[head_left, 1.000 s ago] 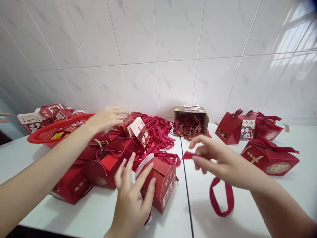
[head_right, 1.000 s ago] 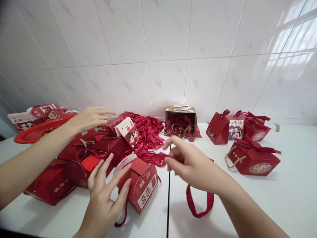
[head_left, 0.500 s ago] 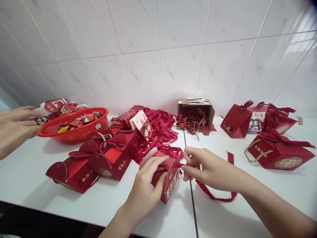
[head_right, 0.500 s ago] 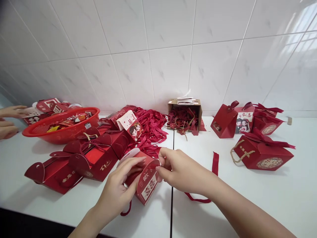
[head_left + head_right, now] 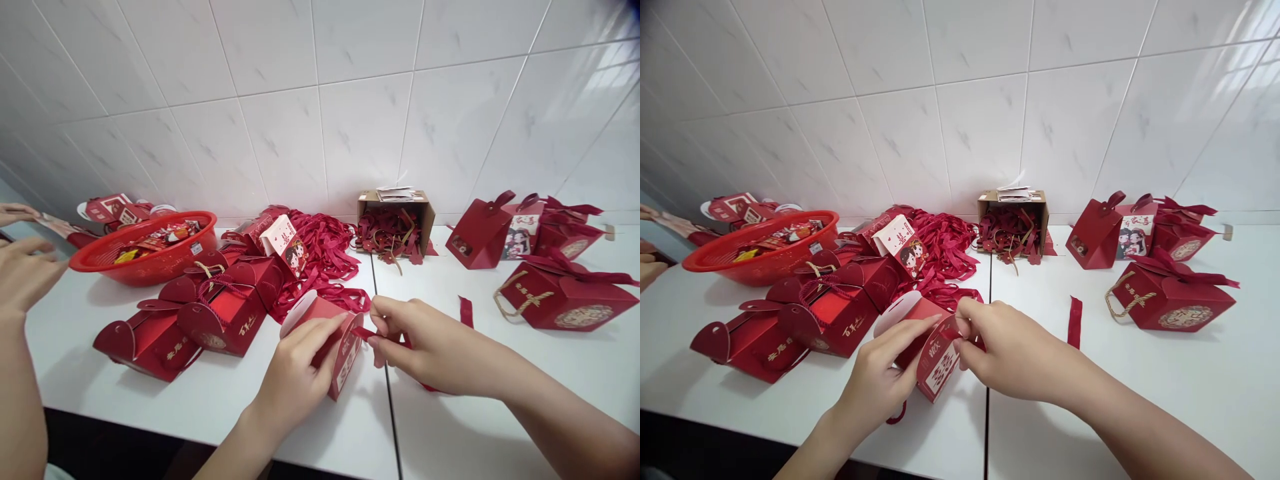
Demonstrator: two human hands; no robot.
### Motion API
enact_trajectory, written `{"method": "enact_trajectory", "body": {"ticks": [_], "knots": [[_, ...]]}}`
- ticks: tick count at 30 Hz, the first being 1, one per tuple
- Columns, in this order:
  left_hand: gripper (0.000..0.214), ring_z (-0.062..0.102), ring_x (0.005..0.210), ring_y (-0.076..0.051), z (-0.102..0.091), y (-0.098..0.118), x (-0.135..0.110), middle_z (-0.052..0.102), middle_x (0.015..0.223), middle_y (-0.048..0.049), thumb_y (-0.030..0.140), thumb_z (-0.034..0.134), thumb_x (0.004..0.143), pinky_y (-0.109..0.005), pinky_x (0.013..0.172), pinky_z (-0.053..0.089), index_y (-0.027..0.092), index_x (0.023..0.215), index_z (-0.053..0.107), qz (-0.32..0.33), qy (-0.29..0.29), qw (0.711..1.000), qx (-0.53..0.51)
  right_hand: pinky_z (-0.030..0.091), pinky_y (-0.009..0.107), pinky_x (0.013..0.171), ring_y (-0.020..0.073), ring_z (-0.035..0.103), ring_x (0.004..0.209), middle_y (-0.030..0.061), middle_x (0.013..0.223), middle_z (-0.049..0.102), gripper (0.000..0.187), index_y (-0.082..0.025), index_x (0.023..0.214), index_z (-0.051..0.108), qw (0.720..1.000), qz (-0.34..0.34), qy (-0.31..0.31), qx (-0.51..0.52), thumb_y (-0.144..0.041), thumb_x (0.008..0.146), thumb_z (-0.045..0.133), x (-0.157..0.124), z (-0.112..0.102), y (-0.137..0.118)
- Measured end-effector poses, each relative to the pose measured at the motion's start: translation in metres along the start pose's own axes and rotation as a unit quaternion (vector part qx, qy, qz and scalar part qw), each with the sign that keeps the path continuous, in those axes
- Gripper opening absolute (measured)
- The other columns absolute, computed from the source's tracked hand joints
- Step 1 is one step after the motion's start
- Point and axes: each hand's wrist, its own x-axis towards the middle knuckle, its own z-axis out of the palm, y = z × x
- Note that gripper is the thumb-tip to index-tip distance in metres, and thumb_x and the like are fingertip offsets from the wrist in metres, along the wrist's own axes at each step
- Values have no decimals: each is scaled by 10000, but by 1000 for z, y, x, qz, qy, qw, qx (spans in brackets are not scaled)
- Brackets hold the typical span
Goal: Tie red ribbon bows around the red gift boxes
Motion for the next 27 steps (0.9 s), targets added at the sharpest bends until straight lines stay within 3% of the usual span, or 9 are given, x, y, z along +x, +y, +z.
{"method": "enact_trajectory", "body": {"ticks": [5,15,27], "knots": [[327,648,964,-159,6,1,0,690,1050,-50,110,523,842,-267,839,538,189,1154,581,-2,35,999,-7,242,226,479,106,426,536,-17,668,544,56,-211,786,428,999,14,0,-40,-188,829,457,0,2,0],[344,642,999,-168,8,2,-1,681,1085,-50,115,514,849,-282,874,533,203,1176,573,-7,29,1000,-7,261,233,485,121,461,575,-22,661,553,162,-214,729,329,999,15,22,-41,-206,844,442,-4,-1,-3],[392,644,973,-136,9,5,-3,685,1064,-32,127,516,857,-237,858,527,203,1241,509,9,46,998,33,247,231,470,104,432,532,-16,679,560,45,-210,801,437,1000,10,11,-9,-175,823,455,-3,1,-5]]}}
